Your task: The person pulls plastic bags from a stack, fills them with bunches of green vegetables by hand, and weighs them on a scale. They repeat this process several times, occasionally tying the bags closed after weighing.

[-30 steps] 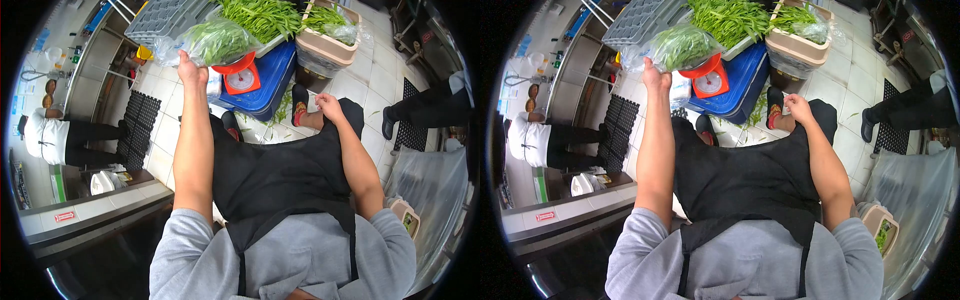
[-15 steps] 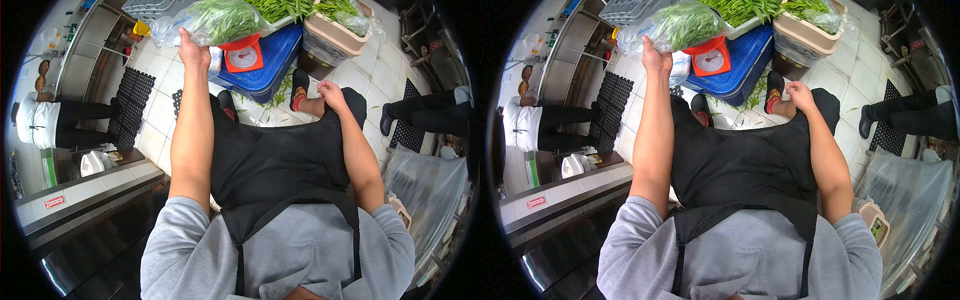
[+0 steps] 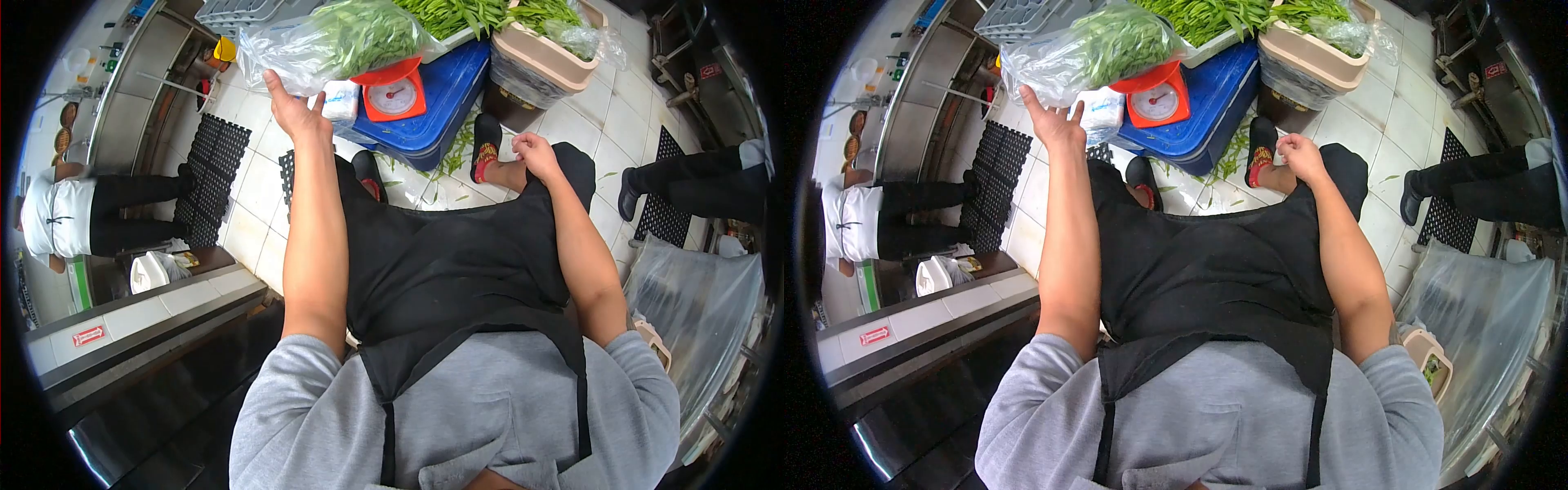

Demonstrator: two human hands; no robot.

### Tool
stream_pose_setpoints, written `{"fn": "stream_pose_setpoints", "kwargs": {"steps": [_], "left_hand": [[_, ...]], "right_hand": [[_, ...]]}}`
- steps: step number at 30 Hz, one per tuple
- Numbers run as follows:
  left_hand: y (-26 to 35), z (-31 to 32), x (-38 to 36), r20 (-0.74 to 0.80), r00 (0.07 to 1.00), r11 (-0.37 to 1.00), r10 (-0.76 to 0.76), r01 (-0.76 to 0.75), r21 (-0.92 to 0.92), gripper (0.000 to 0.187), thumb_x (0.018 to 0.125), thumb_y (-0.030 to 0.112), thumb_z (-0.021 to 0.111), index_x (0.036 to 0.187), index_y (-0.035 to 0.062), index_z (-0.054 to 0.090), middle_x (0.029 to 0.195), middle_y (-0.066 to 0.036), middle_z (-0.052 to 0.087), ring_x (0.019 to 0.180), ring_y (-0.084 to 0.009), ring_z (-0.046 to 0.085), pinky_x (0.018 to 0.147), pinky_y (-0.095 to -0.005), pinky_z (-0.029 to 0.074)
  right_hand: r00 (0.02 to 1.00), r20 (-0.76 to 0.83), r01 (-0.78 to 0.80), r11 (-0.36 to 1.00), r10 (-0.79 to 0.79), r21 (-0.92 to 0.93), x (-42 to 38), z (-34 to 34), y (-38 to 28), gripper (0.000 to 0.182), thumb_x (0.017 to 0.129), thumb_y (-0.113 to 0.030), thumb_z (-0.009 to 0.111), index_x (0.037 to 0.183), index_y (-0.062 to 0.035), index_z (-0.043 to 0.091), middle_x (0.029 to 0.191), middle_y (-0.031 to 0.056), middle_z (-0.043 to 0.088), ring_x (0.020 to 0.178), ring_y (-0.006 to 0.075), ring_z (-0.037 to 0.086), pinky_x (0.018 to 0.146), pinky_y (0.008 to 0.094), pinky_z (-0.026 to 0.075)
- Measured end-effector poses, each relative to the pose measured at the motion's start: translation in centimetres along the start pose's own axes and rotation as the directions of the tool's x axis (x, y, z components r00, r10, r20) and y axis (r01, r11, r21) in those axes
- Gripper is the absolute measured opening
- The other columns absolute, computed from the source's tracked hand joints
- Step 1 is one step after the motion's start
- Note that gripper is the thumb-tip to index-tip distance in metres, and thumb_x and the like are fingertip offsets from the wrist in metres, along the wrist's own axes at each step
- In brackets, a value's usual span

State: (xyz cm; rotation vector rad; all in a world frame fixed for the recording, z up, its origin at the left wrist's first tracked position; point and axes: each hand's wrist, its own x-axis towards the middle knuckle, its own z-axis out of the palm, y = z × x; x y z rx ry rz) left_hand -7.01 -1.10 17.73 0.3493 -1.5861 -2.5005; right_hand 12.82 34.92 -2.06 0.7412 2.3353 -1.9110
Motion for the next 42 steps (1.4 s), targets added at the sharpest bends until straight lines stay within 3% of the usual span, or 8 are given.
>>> {"fn": "stream_pose_setpoints", "kwargs": {"steps": [7, 11, 20, 28, 32, 35, 40, 42], "left_hand": [[2.3, 3.0, 0.6, 0.015, 0.998, 0.995, -0.055, 0.054, 0.08, 0.06, 0.089, 0.038, 0.065, 0.133, 0.0013, 0.047, 0.128, -0.012, 0.056, 0.115, -0.0307, 0.056, 0.095, -0.0504, 0.045], [0.4, 4.3, 6.5, 0.202, 0.979, 0.952, 0.017, 0.046, -0.303, 0.03, 0.093, 0.009, 0.046, 0.119, -0.0063, 0.051, 0.116, -0.018, 0.06, 0.108, -0.0332, 0.061, 0.091, -0.0477, 0.053], [13.2, 11.5, 7.1, 0.448, 0.86, 0.97, 0.243, -0.231, -0.083, 0.033, 0.097, 0.013, 0.039, 0.111, -0.0096, 0.058, 0.108, -0.022, 0.069, 0.098, -0.0318, 0.067, 0.089, -0.0411, 0.054], [18.7, 21.8, 13.7, 0.471, 0.88, 0.955, -0.053, -0.093, 0.281, 0.041, 0.094, 0.014, 0.037, 0.117, -0.0181, 0.048, 0.105, -0.028, 0.067, 0.089, -0.0388, 0.069, 0.077, -0.0486, 0.057], [18.7, 31.3, 19.5, 0.51, 0.853, 0.992, -0.115, 0.129, 0.009, 0.044, 0.095, 0.012, 0.033, 0.129, -0.0154, 0.04, 0.113, -0.03, 0.062, 0.099, -0.0427, 0.066, 0.082, -0.0533, 0.056], [16.5, 40.7, 22.5, 0.441, 0.897, 0.935, 0.003, 0.155, -0.32, 0.045, 0.095, 0.015, 0.032, 0.13, -0.012, 0.041, 0.112, -0.031, 0.059, 0.097, -0.046, 0.063, 0.085, -0.0579, 0.054], [6.3, 55.2, 29.1, 0.382, 0.877, 0.769, 0.292, 0.022, -0.639, 0.041, 0.093, 0.021, 0.039, 0.12, -0.0071, 0.053, 0.116, -0.026, 0.058, 0.097, -0.0428, 0.062, 0.081, -0.0588, 0.053], [1.4, 57.0, 28.6, 0.21, 0.963, 0.887, 0.167, -0.054, -0.458, 0.041, 0.092, 0.021, 0.043, 0.12, -0.0065, 0.054, 0.114, -0.024, 0.06, 0.098, -0.0417, 0.063, 0.081, -0.0568, 0.054]], "right_hand": [[0.999, -0.009, 0.042, 0.999, -0.042, -0.025, 1.1, 0.4, 1.5, 0.014, 0.087, -0.014, 0.062, 0.094, -0.002, 0.066, 0.08, 0.0024, 0.066, 0.064, 0.0109, 0.06, 0.062, 0.0272, 0.049], [0.999, -0.015, 0.034, 0.994, -0.035, -0.105, 0.9, 0.0, 0.9, 0.015, 0.088, -0.014, 0.061, 0.095, -0.0026, 0.067, 0.08, 0.0043, 0.067, 0.065, 0.0132, 0.061, 0.063, 0.0298, 0.05], [1.0, -0.013, 0.019, 0.999, -0.02, -0.047, 0.5, -0.1, -0.8, 0.016, 0.086, -0.014, 0.063, 0.096, -0.0016, 0.068, 0.075, 0.0054, 0.067, 0.065, 0.0131, 0.064, 0.063, 0.0289, 0.051], [0.695, 0.715, 0.212, 0.93, 0.072, -0.3, 7.9, 3.5, -8.3, 0.048, 0.091, -0.037, 0.063, 0.126, -0.0045, 0.059, 0.099, 0.0102, 0.07, 0.085, 0.021, 0.065, 0.078, 0.0347, 0.051], [0.589, 0.712, 0.347, 0.675, 0.382, -0.651, 12.3, 6.9, -4.7, 0.052, 0.089, -0.044, 0.064, 0.122, -0.0035, 0.062, 0.091, 0.0101, 0.07, 0.076, 0.0209, 0.064, 0.069, 0.038, 0.051], [0.566, 0.708, 0.063, 0.834, 0.422, -0.548, 13.6, 7.5, -1.5, 0.056, 0.088, -0.046, 0.064, 0.125, -0.0034, 0.061, 0.089, 0.0107, 0.068, 0.076, 0.0219, 0.064, 0.066, 0.039, 0.051], [0.551, 0.742, 0.076, 0.862, 0.383, -0.501, 14.3, 5.9, -2.1, 0.069, 0.088, -0.048, 0.063, 0.139, -0.0034, 0.05, 0.122, 0.0156, 0.065, 0.107, 0.0275, 0.063, 0.09, 0.037, 0.048], [0.56, 0.746, 0.097, 0.866, 0.36, -0.491, 14.8, 5.3, -2.1, 0.068, 0.088, -0.048, 0.062, 0.138, -0.0032, 0.051, 0.126, 0.0164, 0.063, 0.113, 0.0293, 0.061, 0.095, 0.038, 0.046]]}}
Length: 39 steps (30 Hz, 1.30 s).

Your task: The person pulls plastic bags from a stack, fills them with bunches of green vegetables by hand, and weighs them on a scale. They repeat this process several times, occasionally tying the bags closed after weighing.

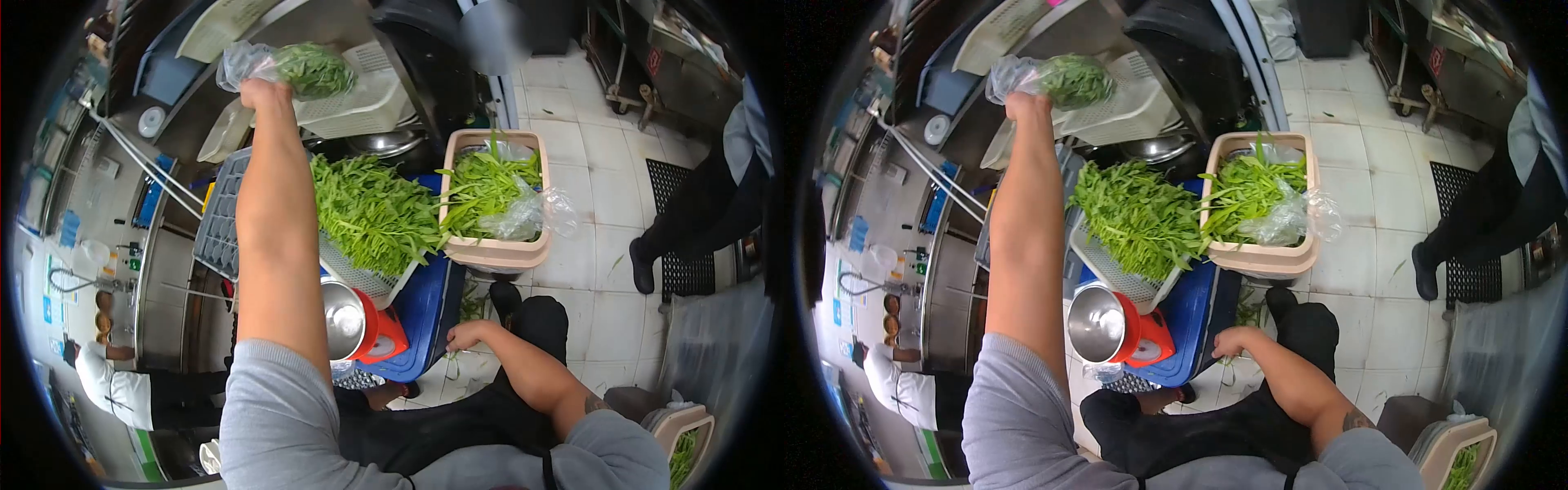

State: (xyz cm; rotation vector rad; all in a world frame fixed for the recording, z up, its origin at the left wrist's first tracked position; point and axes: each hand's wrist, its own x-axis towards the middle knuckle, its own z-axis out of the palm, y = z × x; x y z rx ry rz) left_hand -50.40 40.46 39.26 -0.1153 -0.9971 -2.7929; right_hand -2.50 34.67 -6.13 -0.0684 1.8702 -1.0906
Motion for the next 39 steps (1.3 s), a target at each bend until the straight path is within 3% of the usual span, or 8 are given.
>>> {"fn": "stream_pose_setpoints", "kwargs": {"steps": [4, 6, 8, 18, 23, 30, 34, 39], "left_hand": [[-5.0, -7.7, 1.1, -0.138, 0.99, 0.712, -0.041, 0.126, 0.691, 0.039, 0.09, 0.022, 0.051, 0.118, -0.0036, 0.06, 0.114, -0.019, 0.065, 0.104, -0.0365, 0.065, 0.086, -0.0469, 0.054], [-4.4, -12.9, 5.5, 0.089, 0.996, 0.006, -0.006, -0.089, 0.996, 0.036, 0.089, 0.023, 0.053, 0.112, -0.0012, 0.065, 0.115, -0.019, 0.067, 0.108, -0.0351, 0.065, 0.09, -0.0438, 0.053], [-1.2, -16.9, 9.8, 0.379, 0.919, -0.676, -0.104, -0.345, 0.651, 0.034, 0.088, 0.024, 0.054, 0.107, 0.0012, 0.071, 0.115, -0.02, 0.068, 0.111, -0.0338, 0.064, 0.093, -0.0407, 0.051], [31.2, -20.7, -9.1, 0.473, 0.877, -0.437, 0.081, -0.395, 0.808, 0.033, 0.089, 0.034, 0.063, 0.1, 0.0036, 0.073, 0.087, -0.015, 0.073, 0.084, -0.0277, 0.069, 0.078, -0.036, 0.052], [40.8, -39.0, -17.9, 0.124, 0.991, 0.153, 0.056, -0.131, 0.979, 0.024, 0.091, 0.023, 0.063, 0.094, 0.0003, 0.069, 0.077, -0.003, 0.066, 0.067, -0.0096, 0.058, 0.058, -0.0247, 0.045], [31.0, -62.4, -31.1, -0.442, 0.892, 0.256, -0.1, 0.452, 0.855, 0.032, 0.088, 0.022, 0.065, 0.113, 0.0031, 0.064, 0.095, -0.012, 0.065, 0.076, -0.0198, 0.065, 0.063, -0.0333, 0.051], [24.5, -63.3, -34.3, -0.047, 0.992, -0.142, 0.116, 0.063, 0.988, 0.061, 0.073, 0.018, 0.072, 0.13, 0.0064, 0.054, 0.133, -0.03, 0.047, 0.118, -0.0412, 0.052, 0.101, -0.0442, 0.044], [22.4, -65.5, -31.9, -0.145, 0.989, 0.093, 0.012, 0.143, 0.985, 0.026, 0.084, 0.019, 0.069, 0.108, 0.0078, 0.07, 0.108, -0.02, 0.063, 0.1, -0.0347, 0.062, 0.088, -0.041, 0.049]], "right_hand": [[0.996, -0.092, -0.01, 1.0, 0.009, -0.007, -1.2, -0.8, -0.3, 0.066, 0.088, -0.049, 0.061, 0.137, -0.0051, 0.053, 0.135, 0.0179, 0.058, 0.125, 0.0327, 0.054, 0.103, 0.0383, 0.042], [0.995, -0.099, -0.011, 1.0, 0.008, -0.028, -1.9, -1.2, -0.7, 0.067, 0.088, -0.049, 0.061, 0.138, -0.0059, 0.053, 0.138, 0.0183, 0.055, 0.128, 0.0335, 0.051, 0.105, 0.039, 0.04], [0.993, -0.116, -0.013, 0.999, 0.008, -0.038, -2.3, -0.8, -0.9, 0.068, 0.088, -0.05, 0.06, 0.139, -0.0055, 0.052, 0.138, 0.0185, 0.055, 0.129, 0.0333, 0.05, 0.106, 0.0394, 0.04], [0.991, -0.136, -0.001, 0.999, 0.007, 0.043, -0.6, 1.4, 0.6, 0.052, 0.087, -0.047, 0.061, 0.108, -0.0002, 0.068, 0.087, 0.0138, 0.068, 0.074, 0.025, 0.064, 0.066, 0.0393, 0.051], [0.978, -0.19, -0.117, 0.976, 0.081, -0.185, -2.9, 2.2, -2.1, 0.044, 0.086, -0.041, 0.063, 0.105, -0.0019, 0.07, 0.081, 0.0125, 0.07, 0.07, 0.0223, 0.066, 0.069, 0.0361, 0.052], [0.988, -0.105, 0.037, 0.825, -0.116, -0.564, -3.7, 7.8, -8.8, 0.034, 0.087, -0.03, 0.06, 0.099, -0.0002, 0.07, 0.09, 0.0204, 0.069, 0.085, 0.036, 0.066, 0.078, 0.0459, 0.05], [0.958, -0.082, 0.201, 0.845, -0.276, -0.495, -2.5, 12.1, -18.9, 0.03, 0.088, -0.027, 0.058, 0.098, -0.0009, 0.069, 0.093, 0.0206, 0.068, 0.093, 0.0376, 0.063, 0.084, 0.0462, 0.049], [0.767, -0.288, 0.298, 0.716, -0.574, -0.632, 5.3, 16.4, -27.8, 0.028, 0.091, -0.014, 0.052, 0.112, 0.0019, 0.06, 0.114, 0.0189, 0.061, 0.108, 0.0373, 0.058, 0.093, 0.0463, 0.047]]}}
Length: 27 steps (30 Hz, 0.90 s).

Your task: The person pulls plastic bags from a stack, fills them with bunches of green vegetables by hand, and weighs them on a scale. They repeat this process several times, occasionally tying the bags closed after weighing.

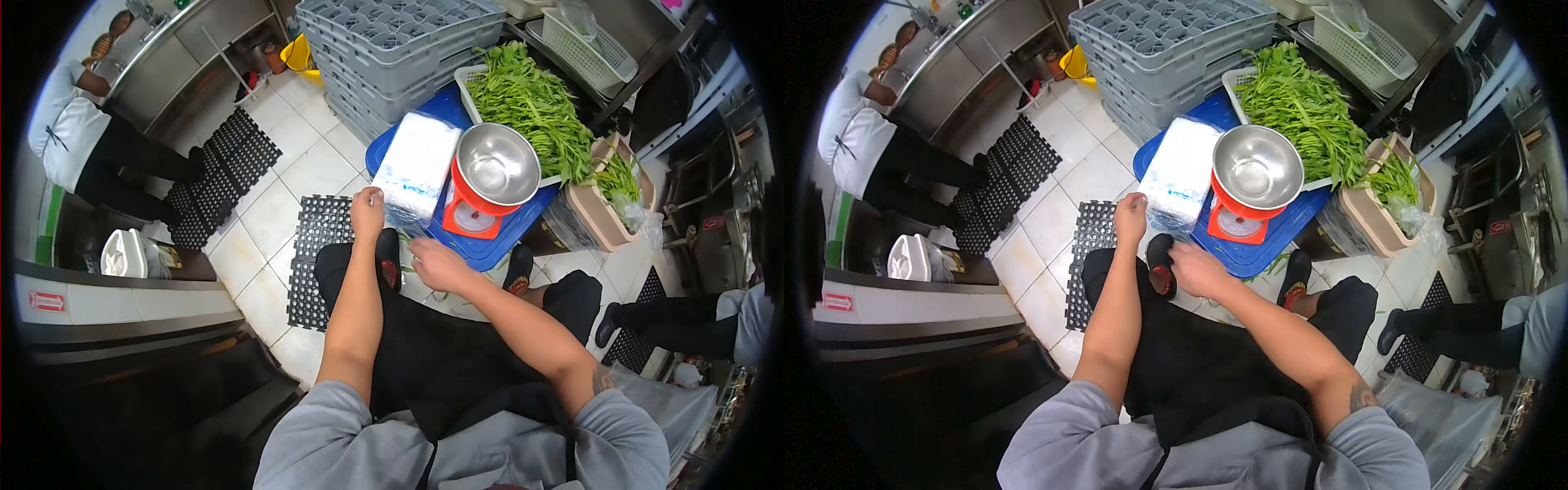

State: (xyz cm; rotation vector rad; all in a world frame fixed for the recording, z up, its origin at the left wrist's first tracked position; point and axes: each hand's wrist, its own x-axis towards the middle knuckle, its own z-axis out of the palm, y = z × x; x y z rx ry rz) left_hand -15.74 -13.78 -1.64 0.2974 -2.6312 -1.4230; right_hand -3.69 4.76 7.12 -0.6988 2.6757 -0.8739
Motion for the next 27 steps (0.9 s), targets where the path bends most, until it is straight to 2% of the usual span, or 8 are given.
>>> {"fn": "stream_pose_setpoints", "kwargs": {"steps": [1, 3, 4, 8, 15, 21, 24, 27], "left_hand": [[0.4, -0.2, 0.2, -0.03, 1.0, 0.999, 0.009, -0.01, -0.052, 0.022, 0.085, 0.019, 0.068, 0.104, 0.0073, 0.071, 0.105, -0.018, 0.064, 0.097, -0.0339, 0.063, 0.086, -0.0406, 0.049], [1.0, -0.2, 0.5, -0.095, 0.995, 0.988, 0.019, -0.033, -0.152, 0.017, 0.088, 0.019, 0.067, 0.096, 0.0062, 0.073, 0.098, -0.016, 0.066, 0.092, -0.0324, 0.064, 0.083, -0.0397, 0.049], [0.9, -0.1, 0.7, -0.095, 0.994, 0.993, 0.057, -0.066, -0.097, 0.023, 0.09, 0.024, 0.066, 0.102, 0.0047, 0.072, 0.095, -0.014, 0.067, 0.083, -0.0249, 0.064, 0.077, -0.0346, 0.049], [1.3, 0.3, 1.2, -0.049, 0.997, 0.942, -0.065, 0.045, -0.333, 0.025, 0.091, 0.024, 0.066, 0.101, 0.0007, 0.071, 0.084, -0.01, 0.071, 0.073, -0.0164, 0.063, 0.069, -0.0306, 0.05], [2.9, -0.9, 1.5, 0.085, 0.977, 0.91, -0.194, 0.212, -0.356, 0.025, 0.091, 0.023, 0.065, 0.101, 0.0006, 0.071, 0.084, -0.01, 0.073, 0.072, -0.015, 0.065, 0.069, -0.0295, 0.05], [1.5, -0.4, 1.5, -0.039, 0.995, 0.934, -0.092, 0.072, -0.351, 0.024, 0.09, 0.022, 0.067, 0.098, 0.0003, 0.072, 0.08, -0.01, 0.072, 0.07, -0.0159, 0.065, 0.069, -0.0296, 0.051], [1.1, -0.4, 1.3, -0.003, 0.99, 0.916, -0.139, 0.128, -0.38, 0.022, 0.088, 0.021, 0.069, 0.097, 0.0009, 0.073, 0.09, -0.013, 0.073, 0.076, -0.0174, 0.067, 0.071, -0.0304, 0.051], [0.9, -0.7, 1.2, -0.023, 0.994, 0.96, -0.11, 0.1, -0.262, 0.031, 0.085, 0.02, 0.071, 0.11, 0.0017, 0.068, 0.105, -0.017, 0.07, 0.086, -0.0224, 0.067, 0.076, -0.0325, 0.052]], "right_hand": [[0.997, -0.061, -0.042, 0.998, 0.04, -0.038, 1.9, 0.6, -0.8, 0.031, 0.091, -0.011, 0.051, 0.118, 0.003, 0.057, 0.115, 0.0188, 0.06, 0.109, 0.0372, 0.059, 0.091, 0.0453, 0.049], [0.987, -0.044, -0.16, 0.975, 0.155, -0.157, 5.6, 1.3, -1.5, 0.03, 0.09, -0.009, 0.05, 0.116, 0.0029, 0.056, 0.115, 0.0188, 0.06, 0.102, 0.0381, 0.062, 0.085, 0.0457, 0.052], [0.978, -0.041, -0.211, 0.953, 0.207, -0.22, 7.2, 1.4, -1.4, 0.029, 0.089, -0.008, 0.049, 0.115, 0.0029, 0.055, 0.115, 0.0188, 0.059, 0.098, 0.0385, 0.064, 0.082, 0.0459, 0.053], [0.969, -0.141, -0.24, 0.902, 0.202, -0.358, 11.4, 2.2, 0.2, 0.02, 0.088, -0.015, 0.054, 0.102, -0.0002, 0.055, 0.1, 0.0186, 0.064, 0.084, 0.0366, 0.069, 0.072, 0.048, 0.057], [0.885, -0.193, -0.46, 0.858, 0.424, -0.227, 14.5, 1.6, 0.3, 0.029, 0.092, -0.028, 0.057, 0.099, 0.0003, 0.058, 0.089, 0.0234, 0.07, 0.082, 0.0404, 0.069, 0.074, 0.0489, 0.055], [0.796, -0.31, -0.552, 0.834, 0.52, -0.015, 15.4, 2.5, 0.3, 0.033, 0.094, -0.029, 0.052, 0.093, 0.0019, 0.063, 0.085, 0.0277, 0.068, 0.081, 0.0447, 0.067, 0.077, 0.0528, 0.053], [0.746, -0.386, -0.557, 0.826, 0.542, 0.083, 15.6, 3.2, 0.5, 0.03, 0.092, -0.026, 0.052, 0.089, 0.0011, 0.064, 0.082, 0.0307, 0.066, 0.079, 0.0464, 0.066, 0.075, 0.0539, 0.052], [0.727, -0.433, -0.527, 0.837, 0.533, 0.145, 15.5, 3.5, 0.7, 0.028, 0.091, -0.024, 0.051, 0.086, 0.0003, 0.063, 0.08, 0.0302, 0.065, 0.077, 0.0472, 0.064, 0.073, 0.0545, 0.051]]}}
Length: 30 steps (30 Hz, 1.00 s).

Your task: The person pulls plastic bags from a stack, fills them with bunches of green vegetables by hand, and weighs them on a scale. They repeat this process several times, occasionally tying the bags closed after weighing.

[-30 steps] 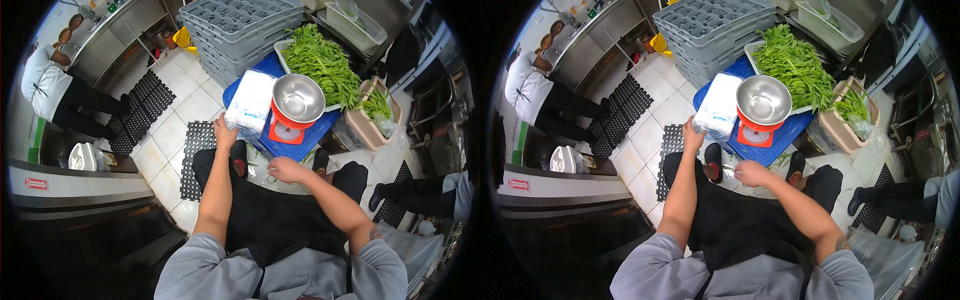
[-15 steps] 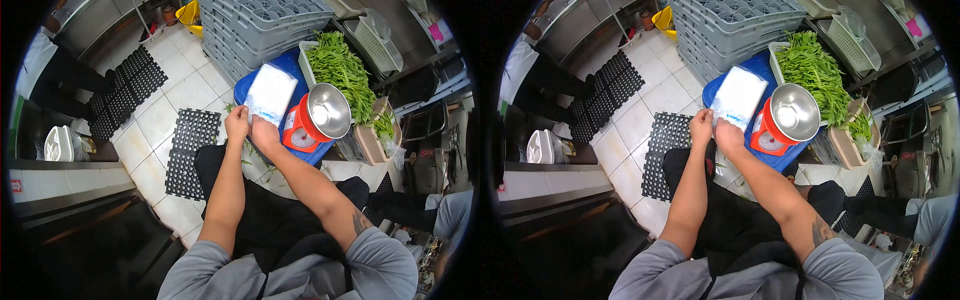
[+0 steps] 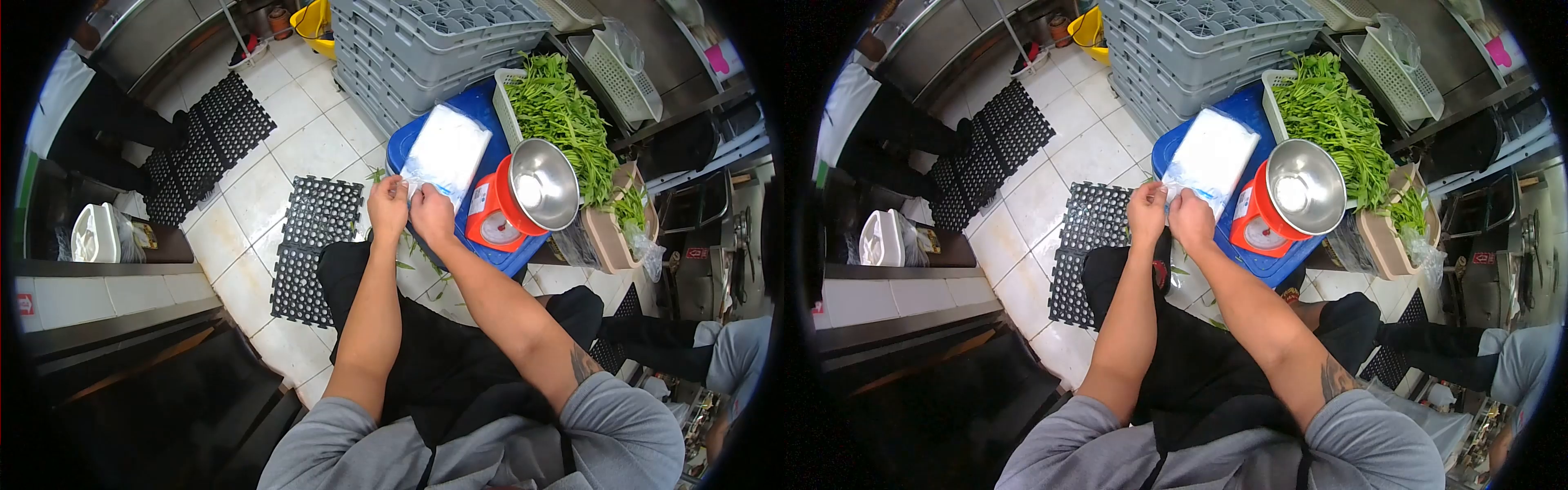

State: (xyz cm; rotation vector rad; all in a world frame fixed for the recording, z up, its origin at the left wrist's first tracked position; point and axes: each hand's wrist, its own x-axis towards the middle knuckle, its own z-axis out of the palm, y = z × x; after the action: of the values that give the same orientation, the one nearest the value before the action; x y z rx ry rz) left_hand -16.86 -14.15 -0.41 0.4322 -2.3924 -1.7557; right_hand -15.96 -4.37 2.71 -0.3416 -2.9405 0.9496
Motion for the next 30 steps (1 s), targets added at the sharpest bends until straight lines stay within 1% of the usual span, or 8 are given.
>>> {"fn": "stream_pose_setpoints", "kwargs": {"steps": [6, 9, 13, 17, 20, 23, 26, 30], "left_hand": [[-2.6, 2.2, -0.4, 0.107, 0.966, 0.971, -0.235, 0.238, -0.013, 0.067, 0.079, 0.024, 0.074, 0.134, -0.0018, 0.046, 0.107, -0.028, 0.067, 0.099, -0.0406, 0.066, 0.086, -0.0432, 0.052], [-3.4, 3.7, -0.2, 0.036, 0.983, 0.978, -0.177, 0.172, 0.118, 0.055, 0.078, 0.023, 0.074, 0.124, -0.0002, 0.054, 0.105, -0.026, 0.068, 0.097, -0.0407, 0.067, 0.086, -0.0429, 0.052], [-2.5, 4.4, -0.1, 0.031, 0.978, 0.974, -0.208, 0.205, 0.093, 0.052, 0.075, 0.026, 0.077, 0.117, 0.003, 0.058, 0.102, -0.024, 0.069, 0.095, -0.0404, 0.067, 0.083, -0.0431, 0.052], [-6.9, 5.9, 0.6, 0.092, 0.985, 0.989, -0.144, 0.147, -0.023, 0.07, 0.068, 0.028, 0.082, 0.127, 0.0054, 0.053, 0.108, -0.025, 0.067, 0.1, -0.0407, 0.065, 0.088, -0.0419, 0.051], [-2.0, 3.4, -1.0, -0.054, 0.998, 0.968, 0.016, -0.002, 0.25, 0.082, 0.069, 0.022, 0.08, 0.14, 0.007, 0.043, 0.128, -0.027, 0.055, 0.118, -0.042, 0.054, 0.098, -0.0415, 0.046], [5.0, -0.9, -4.3, 0.122, 0.988, 0.988, 0.091, -0.074, -0.138, 0.086, 0.074, 0.01, 0.073, 0.148, 0.0024, 0.031, 0.142, -0.023, 0.042, 0.132, -0.0363, 0.041, 0.107, -0.0451, 0.036], [9.5, -4.0, -10.4, 0.485, 0.766, 0.894, 0.422, -0.263, -0.362, 0.096, 0.076, 0.026, 0.077, 0.152, 0.0045, 0.023, 0.152, -0.02, 0.034, 0.14, -0.0308, 0.034, 0.111, -0.0468, 0.031], [9.2, -2.6, -20.4, 0.717, 0.396, 0.752, 0.574, 0.092, -0.653, 0.108, 0.076, 0.045, 0.08, 0.152, -0.0026, 0.019, 0.151, -0.017, 0.034, 0.142, -0.0258, 0.029, 0.115, -0.0419, 0.024]], "right_hand": [[0.969, -0.095, 0.243, 0.957, -0.23, 0.16, -1.9, -2.6, 0.2, 0.018, 0.087, -0.012, 0.051, 0.08, 0.0029, 0.055, 0.087, 0.0268, 0.062, 0.079, 0.0432, 0.059, 0.071, 0.0444, 0.048], [0.942, -0.12, 0.335, 0.895, -0.313, 0.295, -3.2, -5.0, 0.2, 0.015, 0.088, -0.009, 0.051, 0.083, 0.004, 0.057, 0.09, 0.0214, 0.061, 0.075, 0.0382, 0.06, 0.068, 0.0419, 0.048], [0.947, -0.168, 0.318, 0.716, -0.275, 0.621, -7.1, -12.4, -2.1, 0.018, 0.09, -0.006, 0.048, 0.098, 0.0046, 0.061, 0.087, 0.0112, 0.062, 0.077, 0.0147, 0.057, 0.069, 0.0274, 0.045], [0.983, -0.136, 0.158, 0.2, -0.12, 0.967, -9.6, -20.2, -1.3, 0.022, 0.096, -0.013, 0.045, 0.105, 0.002, 0.058, 0.101, 0.013, 0.068, 0.092, 0.0191, 0.064, 0.089, 0.033, 0.048], [0.999, -0.039, 0.04, -0.072, 0.017, 0.997, -11.3, -26.6, -0.3, 0.03, 0.096, -0.023, 0.04, 0.106, -0.0001, 0.057, 0.103, 0.0161, 0.068, 0.095, 0.0292, 0.067, 0.085, 0.0437, 0.055], [1.0, 0.009, -0.013, -0.29, -0.015, 0.957, -13.5, -31.0, 3.5, 0.033, 0.098, -0.024, 0.037, 0.108, -0.0001, 0.057, 0.106, 0.015, 0.068, 0.094, 0.0288, 0.067, 0.077, 0.0444, 0.057], [0.991, 0.062, -0.112, -0.488, -0.117, 0.866, -15.8, -33.4, 8.9, 0.037, 0.098, -0.025, 0.037, 0.111, 0.0015, 0.059, 0.109, 0.0133, 0.068, 0.095, 0.0286, 0.068, 0.075, 0.0431, 0.057], [0.965, 0.155, -0.036, -0.477, 0.213, 0.878, -18.2, -35.9, 11.2, 0.043, 0.096, -0.024, 0.04, 0.119, 0.0083, 0.057, 0.109, 0.016, 0.068, 0.096, 0.0277, 0.067, 0.085, 0.0385, 0.055]]}}
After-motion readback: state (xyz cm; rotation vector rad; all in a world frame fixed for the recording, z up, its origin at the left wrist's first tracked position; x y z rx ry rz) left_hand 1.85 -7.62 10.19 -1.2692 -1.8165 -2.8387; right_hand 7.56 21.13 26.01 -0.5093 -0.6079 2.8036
